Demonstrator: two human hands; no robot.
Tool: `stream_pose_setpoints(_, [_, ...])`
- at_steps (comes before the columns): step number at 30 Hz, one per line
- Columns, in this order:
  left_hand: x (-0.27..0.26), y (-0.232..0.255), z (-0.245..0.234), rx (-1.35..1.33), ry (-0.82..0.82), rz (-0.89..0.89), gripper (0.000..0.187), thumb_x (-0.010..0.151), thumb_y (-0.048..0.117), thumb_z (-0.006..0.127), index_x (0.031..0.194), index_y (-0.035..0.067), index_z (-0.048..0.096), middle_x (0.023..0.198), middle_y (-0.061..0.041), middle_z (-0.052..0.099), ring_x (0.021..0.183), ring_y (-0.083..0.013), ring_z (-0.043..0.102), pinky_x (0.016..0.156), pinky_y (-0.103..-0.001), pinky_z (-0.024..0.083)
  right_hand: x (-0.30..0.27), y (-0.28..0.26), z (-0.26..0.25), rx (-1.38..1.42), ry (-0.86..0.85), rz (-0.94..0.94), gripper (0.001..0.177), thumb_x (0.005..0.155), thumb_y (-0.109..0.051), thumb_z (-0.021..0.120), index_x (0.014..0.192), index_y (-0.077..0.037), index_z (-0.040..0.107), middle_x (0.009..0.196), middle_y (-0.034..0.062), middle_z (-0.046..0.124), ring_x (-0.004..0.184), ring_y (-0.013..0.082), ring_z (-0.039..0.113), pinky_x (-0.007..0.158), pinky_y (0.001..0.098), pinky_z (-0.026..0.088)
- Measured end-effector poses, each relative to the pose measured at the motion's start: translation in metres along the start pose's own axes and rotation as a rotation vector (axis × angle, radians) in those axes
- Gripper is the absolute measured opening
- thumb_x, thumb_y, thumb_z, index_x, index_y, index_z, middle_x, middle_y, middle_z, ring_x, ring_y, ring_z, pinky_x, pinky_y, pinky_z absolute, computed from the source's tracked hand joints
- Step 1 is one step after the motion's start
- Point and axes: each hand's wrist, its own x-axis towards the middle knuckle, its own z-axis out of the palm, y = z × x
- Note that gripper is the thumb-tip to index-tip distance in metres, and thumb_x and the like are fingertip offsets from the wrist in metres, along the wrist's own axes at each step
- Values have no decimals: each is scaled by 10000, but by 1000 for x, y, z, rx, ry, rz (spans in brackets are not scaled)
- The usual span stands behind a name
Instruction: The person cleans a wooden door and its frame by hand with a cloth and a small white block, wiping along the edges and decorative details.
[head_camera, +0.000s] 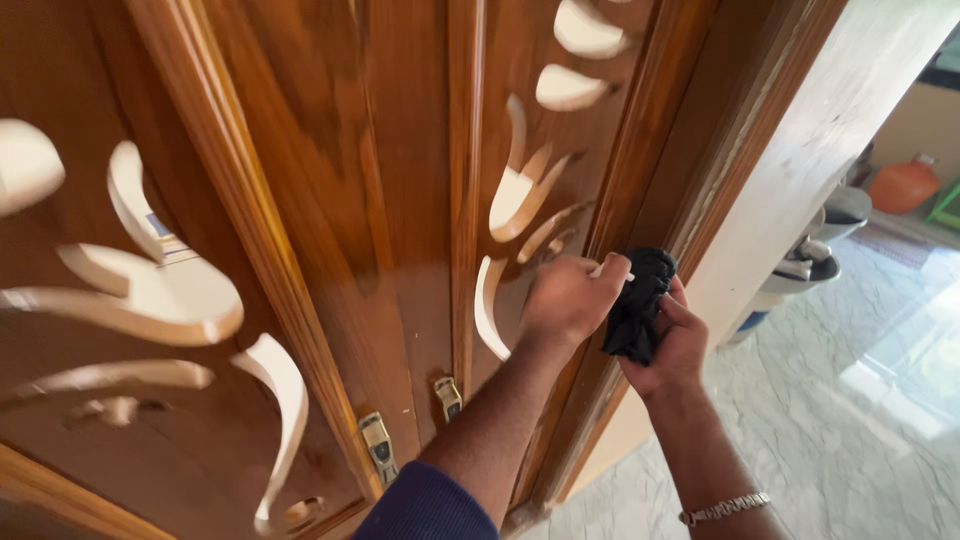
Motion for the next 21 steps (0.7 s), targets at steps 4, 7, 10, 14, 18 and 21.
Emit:
stream_pose_setpoints(4, [-6,-32,10,39,-6,25,600,876,515,522,615,6,702,639,-147,729,620,-269,731,675,-418,572,-8,22,-28,6,-155,-72,526,966,-141,359,1474,-149,492,1323,99,656,1184,280,651,1031,471,534])
stream_pose_setpoints(7, [-14,-58,24,52,11,28,557,855,525,531,661,39,722,685,-131,740,687,-282,747,710,-434,576,-12,39,-49,-4,-130,-85,531,966,-142,364,1481,-167,495,1337,90,654,1205,274,648,1034,472,543])
stream_pose_setpoints(10, [-18,-82,37,103,74,104,508,837,538,540,704,99,757,738,-120,743,754,-289,737,757,-431,563,-12,58,-69,23,-174,-117,526,968,-145,374,1477,-159,504,1357,94,658,1229,279,655,1045,465,557])
stream_pose_setpoints(14, [-24,-112,48,192,45,113,612,872,577,472,654,78,752,725,-122,777,746,-278,766,762,-419,579,-9,75,-98,108,-237,-125,481,954,-142,389,1419,-155,513,1341,117,650,1208,318,658,1014,502,562])
stream_pose_setpoints(18, [-27,-126,57,219,76,109,603,876,584,450,673,95,738,724,-101,777,721,-272,797,700,-445,619,-5,80,-116,116,-307,-133,456,969,-161,406,1407,-159,534,1333,141,641,1153,339,651,954,497,563])
stream_pose_setpoints(21, [-22,-129,64,180,100,149,620,874,576,440,627,108,763,679,-93,769,703,-266,770,718,-415,593,1,81,-125,129,-345,-118,457,971,-156,406,1409,-150,535,1326,138,647,1130,338,654,920,478,571])
